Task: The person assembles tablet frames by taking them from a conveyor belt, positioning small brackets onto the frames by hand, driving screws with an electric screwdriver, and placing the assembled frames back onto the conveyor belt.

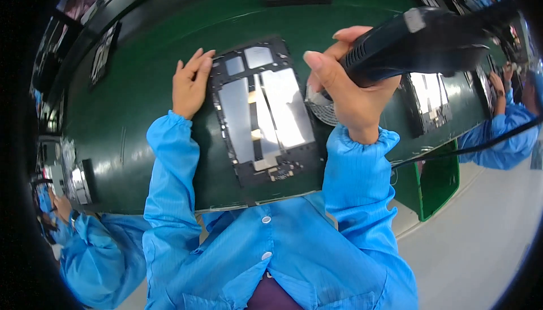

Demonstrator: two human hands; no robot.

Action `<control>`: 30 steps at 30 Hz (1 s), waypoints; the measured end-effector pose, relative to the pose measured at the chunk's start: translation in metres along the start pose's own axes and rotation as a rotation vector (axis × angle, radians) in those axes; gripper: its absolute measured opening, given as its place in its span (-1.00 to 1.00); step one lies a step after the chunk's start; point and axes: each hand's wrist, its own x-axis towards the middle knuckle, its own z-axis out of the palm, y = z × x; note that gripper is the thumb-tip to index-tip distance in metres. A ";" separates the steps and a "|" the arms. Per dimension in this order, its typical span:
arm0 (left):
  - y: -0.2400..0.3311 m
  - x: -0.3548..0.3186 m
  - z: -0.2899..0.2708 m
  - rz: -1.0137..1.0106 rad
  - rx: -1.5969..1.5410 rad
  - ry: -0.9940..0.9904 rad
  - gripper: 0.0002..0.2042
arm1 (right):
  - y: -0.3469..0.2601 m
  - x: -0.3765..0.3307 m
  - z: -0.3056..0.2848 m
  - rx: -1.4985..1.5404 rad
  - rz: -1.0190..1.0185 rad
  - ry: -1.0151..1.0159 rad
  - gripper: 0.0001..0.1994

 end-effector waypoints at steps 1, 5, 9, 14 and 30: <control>0.004 -0.001 0.000 0.012 0.011 0.002 -0.71 | -0.002 0.001 0.015 0.049 -0.034 -0.046 -0.65; -0.009 -0.006 -0.007 0.060 0.041 0.033 -0.74 | 0.007 0.001 0.091 0.071 0.110 -0.260 -0.67; -0.014 -0.004 -0.005 0.109 0.000 0.016 -0.83 | 0.043 0.002 0.128 0.015 0.074 -0.385 -0.68; -0.005 -0.007 -0.006 0.075 0.028 0.035 -0.84 | 0.051 0.000 0.137 0.051 0.154 -0.398 -0.70; -0.005 -0.009 -0.005 0.107 0.161 0.018 -0.76 | 0.063 -0.004 0.137 -0.042 0.087 -0.469 -0.70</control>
